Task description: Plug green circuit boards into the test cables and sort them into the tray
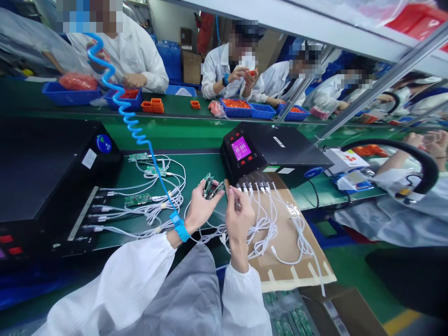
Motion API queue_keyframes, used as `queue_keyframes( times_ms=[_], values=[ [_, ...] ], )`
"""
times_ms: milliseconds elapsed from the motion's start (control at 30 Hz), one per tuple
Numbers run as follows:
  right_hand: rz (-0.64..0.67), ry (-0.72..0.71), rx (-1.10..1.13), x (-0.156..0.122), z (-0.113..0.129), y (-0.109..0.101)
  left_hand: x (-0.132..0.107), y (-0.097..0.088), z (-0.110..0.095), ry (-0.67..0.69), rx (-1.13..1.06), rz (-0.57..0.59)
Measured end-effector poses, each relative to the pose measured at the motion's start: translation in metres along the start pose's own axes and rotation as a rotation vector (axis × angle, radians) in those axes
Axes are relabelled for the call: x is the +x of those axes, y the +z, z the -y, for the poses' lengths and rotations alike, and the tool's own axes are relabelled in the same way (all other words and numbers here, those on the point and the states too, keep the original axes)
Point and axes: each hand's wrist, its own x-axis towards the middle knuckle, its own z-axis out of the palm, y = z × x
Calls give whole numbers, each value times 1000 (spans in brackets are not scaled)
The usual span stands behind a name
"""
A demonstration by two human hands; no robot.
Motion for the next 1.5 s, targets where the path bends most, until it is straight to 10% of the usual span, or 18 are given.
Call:
queue_keyframes(
  times_ms=[1200,1500],
  values=[
    [-22,-78,-14,-3,3,-6,-14,11,-10,128,86,56],
    [17,122,91,-7,-4,-6,-9,14,5,145,59,-10]
  ],
)
